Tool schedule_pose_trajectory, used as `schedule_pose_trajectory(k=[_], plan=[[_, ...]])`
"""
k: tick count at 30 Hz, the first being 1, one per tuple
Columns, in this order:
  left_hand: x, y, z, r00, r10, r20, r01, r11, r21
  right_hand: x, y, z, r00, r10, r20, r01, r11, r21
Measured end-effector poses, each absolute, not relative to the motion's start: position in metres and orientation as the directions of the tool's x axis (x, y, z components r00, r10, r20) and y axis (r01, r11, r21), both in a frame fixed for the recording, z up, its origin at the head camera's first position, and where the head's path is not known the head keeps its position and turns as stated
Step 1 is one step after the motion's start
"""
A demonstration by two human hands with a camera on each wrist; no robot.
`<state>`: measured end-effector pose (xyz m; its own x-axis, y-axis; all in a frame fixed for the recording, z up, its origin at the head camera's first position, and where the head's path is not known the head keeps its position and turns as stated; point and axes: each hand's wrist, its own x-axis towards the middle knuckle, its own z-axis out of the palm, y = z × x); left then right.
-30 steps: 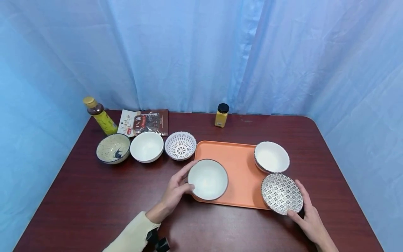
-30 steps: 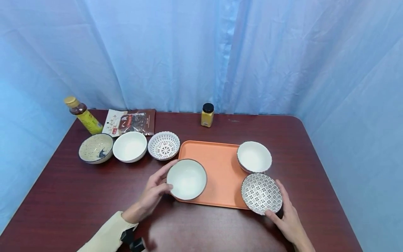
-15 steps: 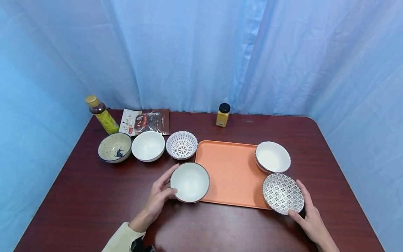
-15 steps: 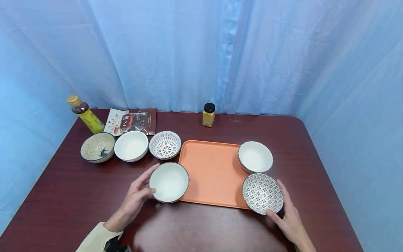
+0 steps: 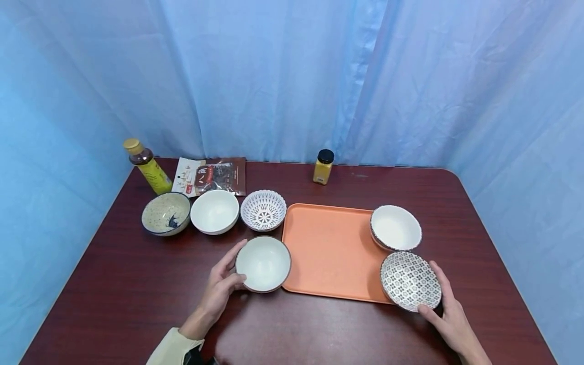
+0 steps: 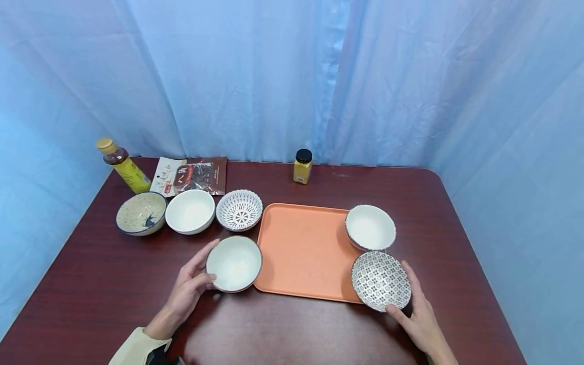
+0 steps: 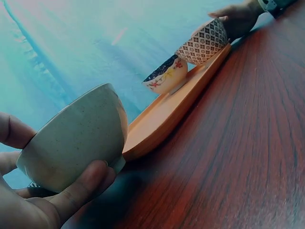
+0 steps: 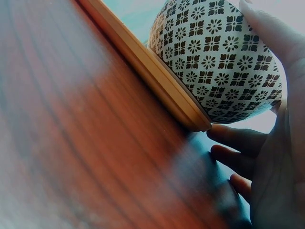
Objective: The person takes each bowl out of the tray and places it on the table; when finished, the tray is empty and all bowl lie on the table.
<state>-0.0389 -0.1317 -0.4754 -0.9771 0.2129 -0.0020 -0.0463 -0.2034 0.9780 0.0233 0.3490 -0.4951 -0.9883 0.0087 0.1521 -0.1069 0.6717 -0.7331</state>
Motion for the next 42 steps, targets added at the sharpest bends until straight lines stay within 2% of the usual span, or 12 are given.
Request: schedule_pose_trajectory(k=[16,29,35,42], plan=[[-0.043,-0.136,-0.483,-0.986,0.159,-0.059,-0.089,-0.185,0.979,0.025,0.348,-0.496,-0.989,0.015,0.144,-0.098,0.666,-0.739],[-0.047,-0.140,-0.481,-0.971,0.212,-0.109,-0.146,-0.170,0.975,0.025,0.348,-0.497,-0.988,0.019,0.150,-0.100,0.665,-0.741],[-0.046,-0.142,-0.478,-0.963,0.210,-0.169,-0.193,-0.103,0.976,0.024,0.349,-0.497,-0.988,0.013,0.153,-0.106,0.665,-0.740],[-0.044,-0.152,-0.466,-0.980,0.110,-0.164,-0.166,-0.009,0.986,0.023,0.349,-0.495,-0.990,0.013,0.143,-0.098,0.667,-0.738]])
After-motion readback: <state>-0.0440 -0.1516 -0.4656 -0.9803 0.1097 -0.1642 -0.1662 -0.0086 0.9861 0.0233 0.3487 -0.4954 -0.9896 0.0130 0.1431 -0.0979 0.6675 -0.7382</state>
